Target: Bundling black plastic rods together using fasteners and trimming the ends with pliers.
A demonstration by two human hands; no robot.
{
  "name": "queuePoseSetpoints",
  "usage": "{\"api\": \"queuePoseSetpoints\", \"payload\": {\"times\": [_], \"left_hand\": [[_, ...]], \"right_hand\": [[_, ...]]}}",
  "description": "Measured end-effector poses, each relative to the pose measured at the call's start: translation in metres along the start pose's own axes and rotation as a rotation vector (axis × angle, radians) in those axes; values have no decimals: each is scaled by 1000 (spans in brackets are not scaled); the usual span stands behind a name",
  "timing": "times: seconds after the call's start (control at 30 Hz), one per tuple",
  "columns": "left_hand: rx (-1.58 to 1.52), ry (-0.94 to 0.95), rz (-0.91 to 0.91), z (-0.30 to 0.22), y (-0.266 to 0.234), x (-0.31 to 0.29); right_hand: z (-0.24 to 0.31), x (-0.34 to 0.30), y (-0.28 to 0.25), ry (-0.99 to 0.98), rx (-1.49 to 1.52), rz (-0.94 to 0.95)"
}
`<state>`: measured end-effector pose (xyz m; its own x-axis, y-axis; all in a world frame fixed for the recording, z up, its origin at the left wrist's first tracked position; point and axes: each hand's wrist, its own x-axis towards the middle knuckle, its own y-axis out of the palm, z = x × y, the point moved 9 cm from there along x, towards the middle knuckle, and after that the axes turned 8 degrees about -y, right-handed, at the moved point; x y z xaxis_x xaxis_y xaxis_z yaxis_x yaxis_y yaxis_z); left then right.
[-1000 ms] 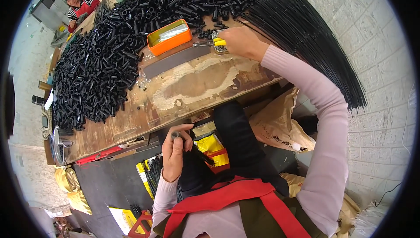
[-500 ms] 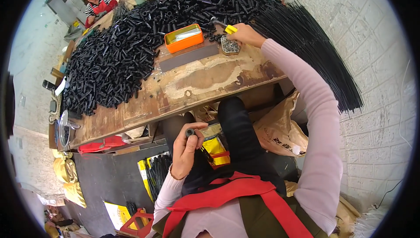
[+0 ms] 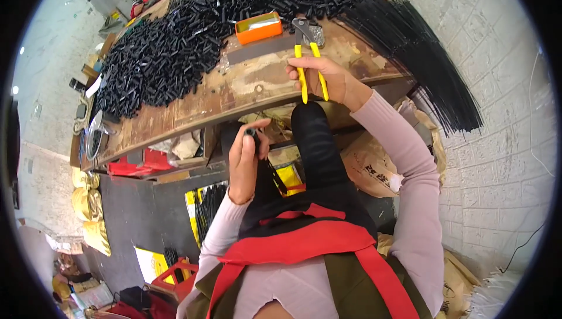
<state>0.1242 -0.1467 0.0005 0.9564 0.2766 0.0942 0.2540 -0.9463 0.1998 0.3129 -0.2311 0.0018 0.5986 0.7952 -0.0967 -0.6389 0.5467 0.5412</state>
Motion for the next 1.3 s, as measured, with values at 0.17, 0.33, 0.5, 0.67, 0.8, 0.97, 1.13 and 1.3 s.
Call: {"api": "queuePoseSetpoints", "payload": {"times": [0.17,0.33,0.5,0.67,0.8,0.97,1.13,1.3], "left_hand": [[-11,8,-4,-6,1,-3],[203,53,-360,-18,-29,10],[95,0,-307,-20,-22,23],[52,-17,-330,-12,-29,22],[119,-25,-394,-6,-38,12],[191,63,-181,-8,-17,4],[-23,82,-86,-4,-27,8],[6,40,79,-7,-2,13]], "right_hand": [[-15,6,16,69,23,79],[-44,0,39,128,34,89],[-57,-25,66,63,26,61],[-65,-26,66,27,47,93],[-65,-18,44,40,152,-18],[-69,-19,35,49,156,11],[-69,-37,41,34,148,-2],[-57,-51,59,-225,-165,86]]}}
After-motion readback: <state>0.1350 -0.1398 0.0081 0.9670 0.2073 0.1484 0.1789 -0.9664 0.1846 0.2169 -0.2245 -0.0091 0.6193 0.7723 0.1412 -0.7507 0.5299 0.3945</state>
